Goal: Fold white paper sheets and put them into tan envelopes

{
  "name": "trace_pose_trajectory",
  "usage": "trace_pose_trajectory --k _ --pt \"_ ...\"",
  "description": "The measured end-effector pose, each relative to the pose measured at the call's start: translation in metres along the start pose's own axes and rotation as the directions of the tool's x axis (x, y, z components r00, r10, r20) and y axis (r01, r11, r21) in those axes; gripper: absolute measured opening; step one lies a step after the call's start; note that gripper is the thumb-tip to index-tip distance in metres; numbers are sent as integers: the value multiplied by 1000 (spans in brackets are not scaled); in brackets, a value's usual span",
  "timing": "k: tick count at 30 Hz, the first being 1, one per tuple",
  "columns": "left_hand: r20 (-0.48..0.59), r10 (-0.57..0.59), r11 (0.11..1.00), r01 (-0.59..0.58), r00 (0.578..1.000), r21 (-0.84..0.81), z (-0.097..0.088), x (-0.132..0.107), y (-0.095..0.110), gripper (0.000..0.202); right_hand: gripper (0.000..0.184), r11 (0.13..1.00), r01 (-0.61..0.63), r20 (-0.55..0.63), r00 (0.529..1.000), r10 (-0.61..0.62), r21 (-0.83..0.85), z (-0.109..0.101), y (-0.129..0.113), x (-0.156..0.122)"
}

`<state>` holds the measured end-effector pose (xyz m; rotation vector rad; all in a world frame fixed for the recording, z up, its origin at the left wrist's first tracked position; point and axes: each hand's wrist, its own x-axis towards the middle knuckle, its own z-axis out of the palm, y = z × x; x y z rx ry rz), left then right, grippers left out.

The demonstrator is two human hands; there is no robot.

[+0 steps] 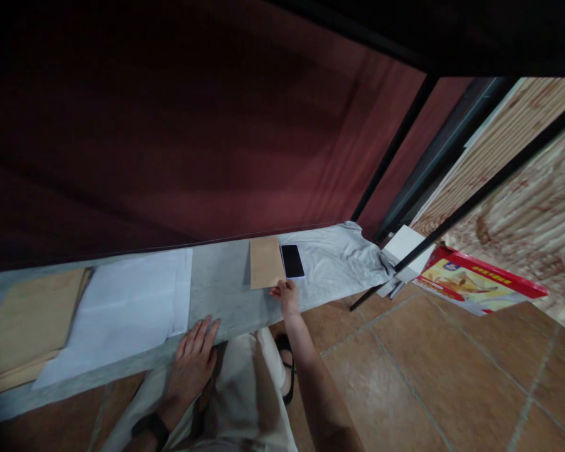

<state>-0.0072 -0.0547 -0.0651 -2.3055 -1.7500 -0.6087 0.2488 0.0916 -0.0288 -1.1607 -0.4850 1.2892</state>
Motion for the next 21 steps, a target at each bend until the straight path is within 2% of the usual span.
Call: trace_pose_trajectory --k 10,21 --pt "17 -16 1000 15 1000 6 4 -2 2 67 21 999 -25 5 1000 25 32 -12 -2 12" --pt "28 -23 1000 23 999 -10 7 -3 0 68 21 999 -41 43 998 40 16 -15 -3 4"
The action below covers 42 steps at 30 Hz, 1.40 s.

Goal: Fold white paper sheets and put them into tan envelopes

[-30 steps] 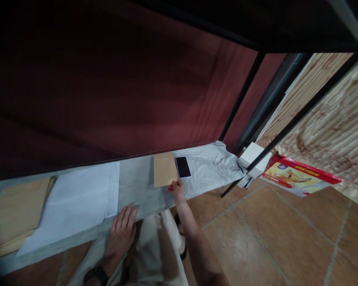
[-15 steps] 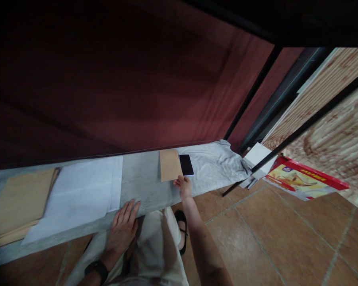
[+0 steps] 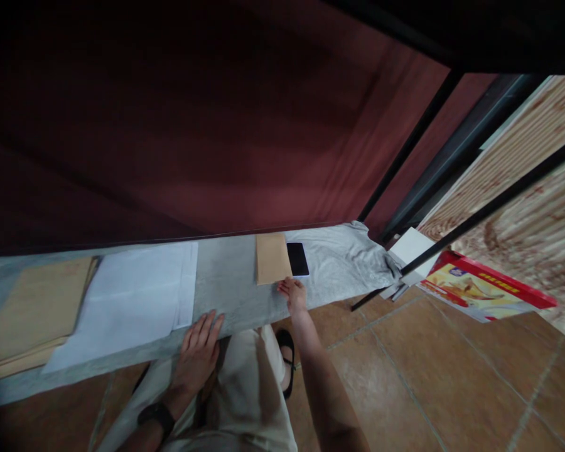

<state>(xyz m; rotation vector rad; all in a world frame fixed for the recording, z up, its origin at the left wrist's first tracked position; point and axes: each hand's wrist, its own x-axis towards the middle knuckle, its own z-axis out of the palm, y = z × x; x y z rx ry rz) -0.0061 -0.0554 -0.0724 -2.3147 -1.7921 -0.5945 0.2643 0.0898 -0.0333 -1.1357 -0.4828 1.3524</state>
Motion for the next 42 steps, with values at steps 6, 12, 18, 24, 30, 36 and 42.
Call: trace_pose_trajectory --k 6,12,18,24,30,36,42 --pt "3 4 1000 -4 1000 23 -4 1 1 66 21 998 -24 -23 999 22 -59 2 0 -2" --pt "8 8 1000 -7 1000 -14 -1 -1 -1 67 21 993 -13 -64 998 6 -118 3 0 -2" --pt "35 -1 1000 1 999 -14 -5 -2 0 69 26 981 36 -50 998 -47 -192 3 7 -12" --pt "68 -2 999 0 998 33 -10 -2 2 72 33 951 117 26 993 -114 -285 5 23 -42" --pt "81 -4 1000 5 997 -10 -14 -3 2 71 41 921 70 221 975 18 -384 -3 64 -104" --pt "86 -1 987 15 996 -159 -34 19 -15 39 40 868 58 255 964 81 -493 -14 86 -124" --pt "-30 -188 981 187 982 -41 -56 19 -53 45 28 823 140 309 950 45 -550 -10 80 -132"
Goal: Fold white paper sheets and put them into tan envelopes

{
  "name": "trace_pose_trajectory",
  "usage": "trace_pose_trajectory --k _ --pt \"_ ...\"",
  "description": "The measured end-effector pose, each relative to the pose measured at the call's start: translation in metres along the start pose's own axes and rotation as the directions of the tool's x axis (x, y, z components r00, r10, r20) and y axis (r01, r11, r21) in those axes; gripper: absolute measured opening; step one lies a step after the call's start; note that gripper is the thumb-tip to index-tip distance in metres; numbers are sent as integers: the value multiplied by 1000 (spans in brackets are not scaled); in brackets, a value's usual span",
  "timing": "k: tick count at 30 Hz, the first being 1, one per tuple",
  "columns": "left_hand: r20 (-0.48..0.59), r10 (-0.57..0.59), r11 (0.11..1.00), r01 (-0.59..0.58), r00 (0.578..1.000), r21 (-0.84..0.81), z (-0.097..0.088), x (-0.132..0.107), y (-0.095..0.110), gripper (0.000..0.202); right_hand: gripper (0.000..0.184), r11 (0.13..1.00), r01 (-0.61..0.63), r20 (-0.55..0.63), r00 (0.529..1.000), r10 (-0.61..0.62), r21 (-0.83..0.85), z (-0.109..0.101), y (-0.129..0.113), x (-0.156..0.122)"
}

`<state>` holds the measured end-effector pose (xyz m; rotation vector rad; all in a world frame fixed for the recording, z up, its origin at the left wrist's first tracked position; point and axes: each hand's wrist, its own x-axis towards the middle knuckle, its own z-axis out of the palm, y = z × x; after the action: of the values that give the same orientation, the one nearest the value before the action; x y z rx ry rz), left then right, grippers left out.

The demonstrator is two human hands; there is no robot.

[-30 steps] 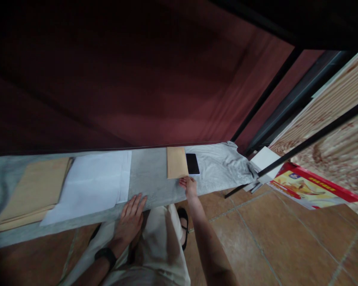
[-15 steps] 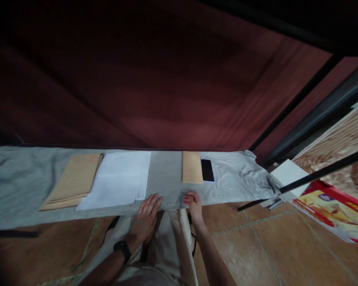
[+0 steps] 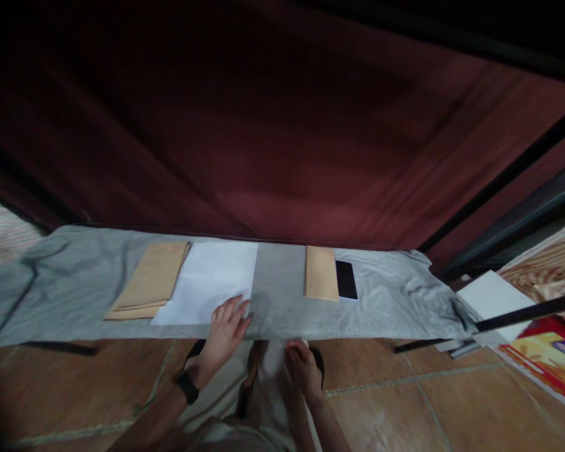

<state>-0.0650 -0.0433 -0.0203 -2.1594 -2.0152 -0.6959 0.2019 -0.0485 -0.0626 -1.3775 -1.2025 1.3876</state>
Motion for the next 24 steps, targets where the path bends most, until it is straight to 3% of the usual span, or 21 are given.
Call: trace_pose_trajectory --k 3,7,12,15,19,24 --pt "-19 -47 998 48 999 48 -2 -12 -30 54 27 1000 0 1 1000 0 23 2 -4 -3" --pt "76 -49 998 45 996 50 -4 -22 -61 54 26 999 -3 4 1000 3 48 6 -7 -4" --pt "197 -10 1000 5 980 26 -17 -5 -79 42 24 1000 -15 -28 999 16 23 7 -4 -6" --pt "193 33 997 -18 981 -79 -27 9 -85 42 25 999 -22 -52 998 23 26 8 -2 -7" --pt "63 -11 992 19 998 -126 -36 18 -63 44 34 991 -69 -18 997 72 118 19 -7 -1" --pt "150 222 968 -200 963 -149 -29 15 21 43 50 913 -240 151 968 199 329 47 -39 16"
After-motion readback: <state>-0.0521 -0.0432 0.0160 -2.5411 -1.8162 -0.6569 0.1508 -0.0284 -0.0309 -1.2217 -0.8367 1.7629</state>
